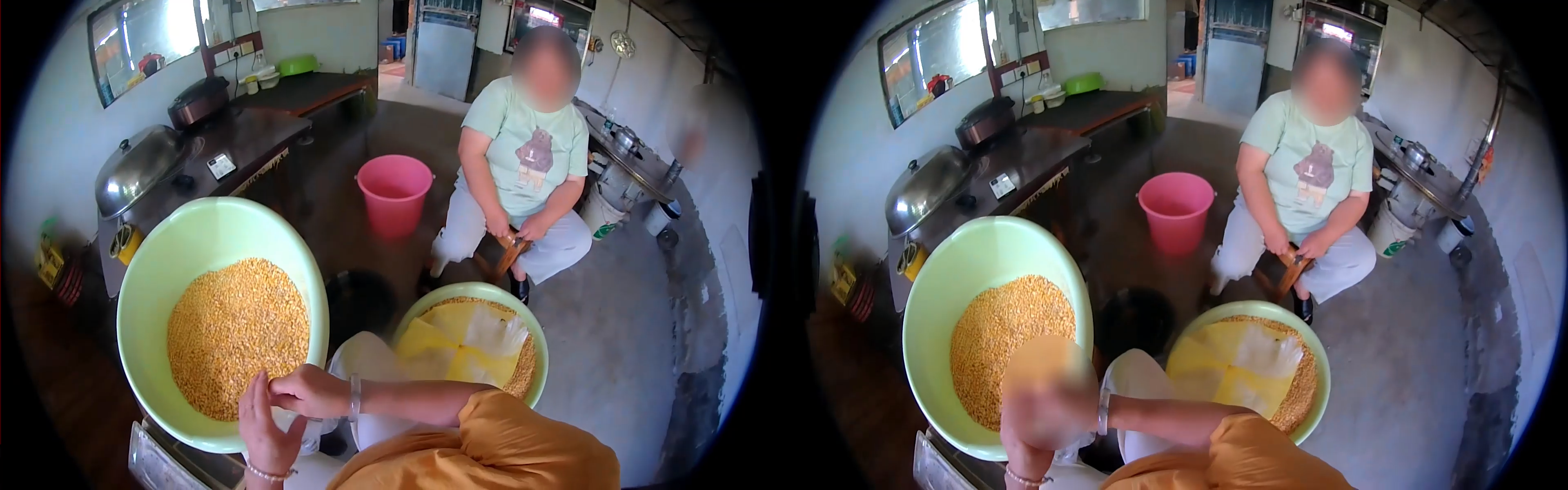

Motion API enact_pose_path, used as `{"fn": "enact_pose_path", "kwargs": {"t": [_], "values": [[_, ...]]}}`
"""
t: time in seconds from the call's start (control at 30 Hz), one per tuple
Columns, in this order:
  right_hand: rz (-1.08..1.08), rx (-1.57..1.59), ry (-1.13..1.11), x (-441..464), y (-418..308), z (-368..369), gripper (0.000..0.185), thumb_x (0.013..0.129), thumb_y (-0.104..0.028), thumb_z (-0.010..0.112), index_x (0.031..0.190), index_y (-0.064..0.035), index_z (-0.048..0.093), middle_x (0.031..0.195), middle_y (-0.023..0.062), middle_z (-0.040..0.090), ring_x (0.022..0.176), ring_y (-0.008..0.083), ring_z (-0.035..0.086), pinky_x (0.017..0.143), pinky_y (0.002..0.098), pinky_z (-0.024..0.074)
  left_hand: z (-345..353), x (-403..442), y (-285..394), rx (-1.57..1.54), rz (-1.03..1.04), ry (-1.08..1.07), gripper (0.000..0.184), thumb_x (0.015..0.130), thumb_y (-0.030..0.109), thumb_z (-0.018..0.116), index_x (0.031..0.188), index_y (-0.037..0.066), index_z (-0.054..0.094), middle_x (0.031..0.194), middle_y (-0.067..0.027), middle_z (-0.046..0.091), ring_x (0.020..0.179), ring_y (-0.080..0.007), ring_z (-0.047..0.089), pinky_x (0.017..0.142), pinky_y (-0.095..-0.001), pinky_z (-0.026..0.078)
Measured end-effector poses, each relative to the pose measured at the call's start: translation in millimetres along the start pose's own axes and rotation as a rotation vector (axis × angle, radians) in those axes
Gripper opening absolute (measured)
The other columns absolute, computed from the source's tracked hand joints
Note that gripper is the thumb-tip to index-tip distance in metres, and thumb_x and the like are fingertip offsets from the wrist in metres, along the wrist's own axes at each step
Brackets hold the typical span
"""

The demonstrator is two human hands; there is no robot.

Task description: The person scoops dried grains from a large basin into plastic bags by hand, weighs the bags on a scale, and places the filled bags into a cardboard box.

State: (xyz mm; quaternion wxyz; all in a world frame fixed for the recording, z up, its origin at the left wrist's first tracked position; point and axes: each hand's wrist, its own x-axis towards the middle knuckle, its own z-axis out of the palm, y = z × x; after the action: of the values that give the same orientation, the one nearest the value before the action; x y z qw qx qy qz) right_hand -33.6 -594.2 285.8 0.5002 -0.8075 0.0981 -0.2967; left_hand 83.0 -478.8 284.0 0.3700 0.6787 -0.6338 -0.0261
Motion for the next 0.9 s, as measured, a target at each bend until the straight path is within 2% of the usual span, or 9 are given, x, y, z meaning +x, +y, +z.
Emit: {"fn": "enact_pose_path", "kwargs": {"t": [0.07, 0.17, 0.3, 0.47, 0.53, 0.6, 0.63, 0.73, 0.9], "values": [[-0.091, 0.0, -0.029, 2.1, -2.6, 3.2, 0.01, 0.078, -0.012, 0.061, 0.081, -0.002, 0.059, 0.066, 0.0166, 0.059, 0.058, 0.0294, 0.059, 0.054, 0.0346, 0.0444, 7.2, -4.3, -15.9, 0.067, -0.026, -0.077, 0.066, 0.059, -0.003, 0.061, 0.122, -0.002, 0.042, 0.1, -0.0194, 0.058, 0.09, -0.0339, 0.056, 0.08, -0.0416, 0.044], [-0.076, -0.05, -0.091, 7.4, -12.9, -6.7, 0.009, 0.078, -0.012, 0.06, 0.082, -0.0038, 0.062, 0.064, 0.0155, 0.058, 0.057, 0.0289, 0.058, 0.053, 0.0341, 0.0446, -6.5, -2.9, -24.6, 0.261, -0.069, -0.028, 0.038, 0.064, -0.008, 0.049, 0.1, 0.0, 0.057, 0.083, -0.0162, 0.06, 0.076, -0.0336, 0.057, 0.067, -0.04, 0.046], [-0.13, -0.166, -0.2, 20.3, 11.4, -0.4, 0.01, 0.08, -0.013, 0.059, 0.083, -0.0047, 0.063, 0.066, 0.0142, 0.06, 0.056, 0.0244, 0.059, 0.053, 0.0316, 0.0454, -33.1, -2.4, -47.7, 0.441, -0.18, 0.089, 0.025, 0.065, -0.006, 0.049, 0.084, 0.005, 0.061, 0.079, -0.0159, 0.058, 0.072, -0.0337, 0.057, 0.063, -0.0402, 0.046], [-0.111, -0.218, -0.153, 67.2, 11.5, 11.3, 0.008, 0.078, -0.008, 0.062, 0.082, -0.0017, 0.064, 0.067, 0.0113, 0.062, 0.055, 0.0157, 0.058, 0.054, 0.0266, 0.0455, -39.4, -18.6, -93.8, 0.176, -0.507, 0.238, 0.02, 0.068, 0.0, 0.054, 0.084, 0.004, 0.064, 0.075, -0.0156, 0.062, 0.073, -0.0306, 0.06, 0.065, -0.0373, 0.048], [-0.113, -0.273, -0.183, 88.4, 17.0, 20.9, 0.012, 0.075, -0.009, 0.062, 0.085, -0.0042, 0.064, 0.068, 0.0134, 0.06, 0.06, 0.0258, 0.06, 0.056, 0.0325, 0.0474, -37.9, -24.7, -119.9, -0.217, -0.728, 0.243, 0.024, 0.067, 0.0, 0.057, 0.09, 0.002, 0.064, 0.075, -0.0155, 0.064, 0.069, -0.027, 0.063, 0.064, -0.0338, 0.049], [-0.205, -0.471, -0.088, 100.3, 4.4, 34.4, 0.018, 0.074, -0.007, 0.062, 0.092, -0.0029, 0.062, 0.076, 0.0123, 0.061, 0.069, 0.026, 0.061, 0.061, 0.0321, 0.0483, -31.6, -32.7, -146.5, -0.284, -0.66, 0.292, 0.025, 0.068, 0.0, 0.058, 0.093, 0.0, 0.063, 0.073, -0.0138, 0.064, 0.061, -0.022, 0.063, 0.061, -0.0307, 0.049], [-0.494, -0.544, 0.035, 104.1, -1.0, 43.6, 0.022, 0.073, -0.004, 0.062, 0.094, -0.0008, 0.059, 0.084, 0.0123, 0.06, 0.075, 0.0276, 0.06, 0.065, 0.0338, 0.0488, -33.5, -31.1, -147.4, -0.377, -0.719, 0.319, 0.025, 0.069, 0.0, 0.059, 0.093, -0.001, 0.063, 0.072, -0.0129, 0.064, 0.059, -0.0204, 0.062, 0.059, -0.0299, 0.049], [-0.695, -0.431, 0.053, 98.5, -19.3, 56.3, 0.019, 0.072, -0.002, 0.061, 0.091, 0.0001, 0.06, 0.085, 0.0133, 0.06, 0.074, 0.0287, 0.059, 0.066, 0.0359, 0.0494, -32.0, -28.0, -146.8, -0.48, -0.817, 0.355, 0.023, 0.069, -0.002, 0.06, 0.092, -0.002, 0.062, 0.072, -0.0118, 0.063, 0.062, -0.0163, 0.061, 0.058, -0.0278, 0.049], [-0.665, -0.5, -0.393, 74.8, 38.8, 100.5, 0.009, 0.072, -0.008, 0.058, 0.079, -0.0024, 0.059, 0.078, 0.0103, 0.057, 0.071, 0.024, 0.057, 0.061, 0.0349, 0.048, -15.9, -35.9, -169.1, -0.508, -0.781, 0.34, 0.027, 0.064, 0.001, 0.059, 0.091, 0.001, 0.063, 0.075, -0.0084, 0.063, 0.066, -0.0144, 0.058, 0.061, -0.0297, 0.047]]}}
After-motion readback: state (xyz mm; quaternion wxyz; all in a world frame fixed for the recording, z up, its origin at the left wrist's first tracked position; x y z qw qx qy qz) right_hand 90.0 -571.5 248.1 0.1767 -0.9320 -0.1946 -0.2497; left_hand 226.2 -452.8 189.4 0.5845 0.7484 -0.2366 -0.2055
